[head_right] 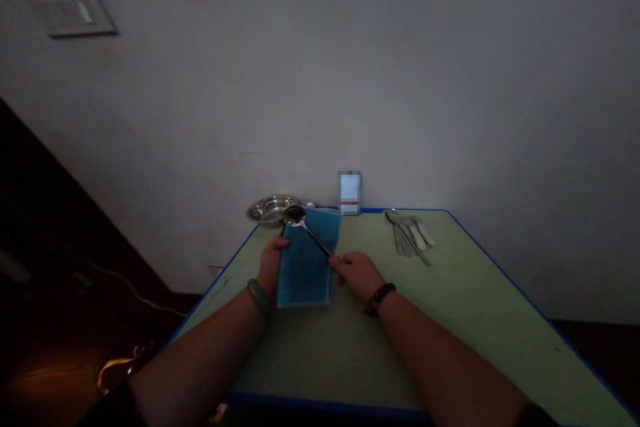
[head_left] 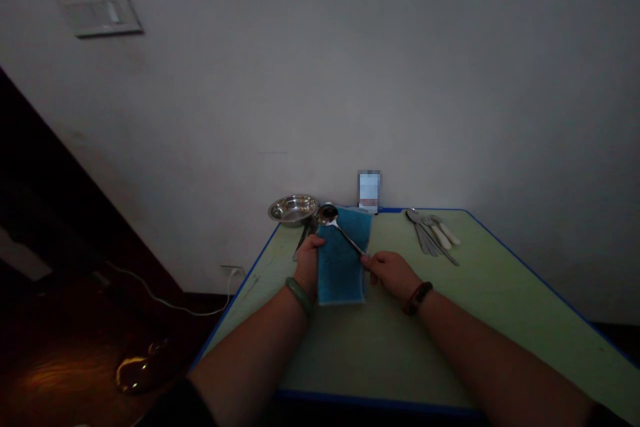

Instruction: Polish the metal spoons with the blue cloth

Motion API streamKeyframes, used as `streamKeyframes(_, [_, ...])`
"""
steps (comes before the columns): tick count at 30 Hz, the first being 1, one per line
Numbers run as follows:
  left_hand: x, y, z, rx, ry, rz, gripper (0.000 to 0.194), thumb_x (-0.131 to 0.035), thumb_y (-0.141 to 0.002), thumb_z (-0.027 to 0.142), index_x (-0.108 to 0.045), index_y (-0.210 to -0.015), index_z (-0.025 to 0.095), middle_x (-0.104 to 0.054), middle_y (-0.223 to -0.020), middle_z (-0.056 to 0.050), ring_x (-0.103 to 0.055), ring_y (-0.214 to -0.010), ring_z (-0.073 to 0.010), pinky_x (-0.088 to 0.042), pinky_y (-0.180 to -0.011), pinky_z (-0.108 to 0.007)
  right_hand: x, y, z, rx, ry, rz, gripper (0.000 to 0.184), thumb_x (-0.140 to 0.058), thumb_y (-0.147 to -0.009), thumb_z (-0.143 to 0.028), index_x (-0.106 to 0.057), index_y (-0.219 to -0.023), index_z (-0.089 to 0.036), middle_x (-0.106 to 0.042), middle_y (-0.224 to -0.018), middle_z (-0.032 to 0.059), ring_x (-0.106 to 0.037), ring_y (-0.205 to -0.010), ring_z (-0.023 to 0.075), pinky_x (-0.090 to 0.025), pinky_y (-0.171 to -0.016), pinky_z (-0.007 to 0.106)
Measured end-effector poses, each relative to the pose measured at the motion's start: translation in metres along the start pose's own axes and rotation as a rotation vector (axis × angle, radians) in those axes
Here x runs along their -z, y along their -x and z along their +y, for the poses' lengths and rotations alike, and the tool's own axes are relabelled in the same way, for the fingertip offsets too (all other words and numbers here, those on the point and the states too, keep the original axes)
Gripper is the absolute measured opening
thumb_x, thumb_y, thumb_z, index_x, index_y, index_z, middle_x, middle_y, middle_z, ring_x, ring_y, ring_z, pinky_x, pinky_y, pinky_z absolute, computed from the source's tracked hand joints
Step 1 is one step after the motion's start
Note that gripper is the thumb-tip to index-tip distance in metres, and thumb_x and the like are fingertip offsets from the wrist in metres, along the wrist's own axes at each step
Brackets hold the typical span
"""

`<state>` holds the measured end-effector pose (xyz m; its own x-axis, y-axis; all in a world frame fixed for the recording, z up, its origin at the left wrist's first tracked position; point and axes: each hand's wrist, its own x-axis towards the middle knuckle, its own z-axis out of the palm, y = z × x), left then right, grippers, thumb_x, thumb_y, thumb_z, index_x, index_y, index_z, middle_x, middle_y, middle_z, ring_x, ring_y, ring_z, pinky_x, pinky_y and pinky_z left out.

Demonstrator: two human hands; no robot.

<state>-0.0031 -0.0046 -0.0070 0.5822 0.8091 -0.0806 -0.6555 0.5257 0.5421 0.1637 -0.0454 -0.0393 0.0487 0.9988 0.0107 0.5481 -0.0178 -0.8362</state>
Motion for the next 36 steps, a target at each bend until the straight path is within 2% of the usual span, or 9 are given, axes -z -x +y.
streamKeyframes(3, [-0.002,0.0,0.002,0.055,0.02,0.088,0.05,-0.045,-0.053,0.023,-0.062,-0.098,0.011,-0.069,-0.083,-0.011,-0.062,-0.086,-0.0328,-0.046,-0.077,-0.048,0.001,0.0,-0.001,-0.01,0.01,-0.013,0.043,-0.045,-0.074,-0.055,-0.055,-0.057,-0.017,-0.059,-0.054,0.0016,-0.053,-0.053,0.0127,-0.034,-0.054,0.024])
streamKeyframes(5, [-0.004,0.001,0.004,0.043,0.025,0.122,0.049,-0.045,-0.053,0.024,-0.062,-0.097,0.012,-0.069,-0.08,-0.01,-0.062,-0.086,-0.0325,-0.046,-0.076,-0.048,0.001,0.001,-0.001,-0.007,0.017,-0.012,0.042,-0.044,-0.075,-0.054,-0.054,-0.056,-0.017,-0.059,-0.054,0.0014,-0.052,-0.053,0.0125,-0.034,-0.054,0.024])
streamKeyframes(12, [-0.001,-0.001,0.008,-0.021,0.024,0.143,0.044,-0.044,-0.055,0.025,-0.064,-0.09,0.007,-0.068,-0.074,-0.012,-0.062,-0.087,-0.033,-0.046,-0.078,-0.047,0.002,0.002,-0.001,0.024,0.024,0.003,0.042,-0.043,-0.076,-0.051,-0.049,-0.053,-0.017,-0.053,-0.051,-0.0001,-0.047,-0.051,0.0108,-0.032,-0.053,0.024])
streamKeyframes(19, [-0.005,0.0,0.012,-0.051,0.112,0.187,0.04,-0.043,-0.055,0.021,-0.064,-0.087,0.01,-0.069,-0.075,-0.011,-0.063,-0.084,-0.0304,-0.046,-0.08,-0.045,0.002,0.003,0.0,0.018,-0.053,0.025,0.039,-0.043,-0.076,-0.049,-0.047,-0.054,-0.018,-0.048,-0.049,-0.0028,-0.043,-0.047,0.0091,-0.031,-0.051,0.023])
streamKeyframes(25, [-0.001,-0.001,0.014,-0.094,0.085,0.198,0.042,-0.043,-0.056,0.02,-0.064,-0.09,0.007,-0.069,-0.073,-0.011,-0.064,-0.082,-0.0297,-0.045,-0.081,-0.046,0.004,0.003,0.001,-0.007,-0.114,0.114,0.036,-0.045,-0.075,-0.048,-0.046,-0.055,-0.018,-0.047,-0.048,-0.004,-0.041,-0.044,0.0078,-0.031,-0.048,0.022])
streamKeyframes(31, [0.004,-0.004,0.014,-0.123,0.034,0.14,0.042,-0.042,-0.058,0.022,-0.063,-0.091,0.008,-0.069,-0.074,-0.011,-0.064,-0.08,-0.0304,-0.045,-0.079,-0.048,0.008,0.001,0.004,0.013,-0.226,0.208,0.033,-0.048,-0.074,-0.047,-0.051,-0.059,-0.017,-0.052,-0.049,-0.0025,-0.04,-0.043,0.0077,-0.03,-0.044,0.021])
streamKeyframes(36, [0.007,-0.006,0.014,-0.134,-0.025,0.172,0.041,-0.042,-0.058,0.026,-0.063,-0.089,0.009,-0.069,-0.074,-0.012,-0.064,-0.072,-0.0302,-0.047,-0.074,-0.049,0.012,0.002,0.0,0.019,-0.362,0.279,0.032,-0.054,-0.07,-0.047,-0.061,-0.078,-0.016,-0.059,-0.058,-0.001,-0.038,-0.04,0.0069,-0.03,-0.039,0.021])
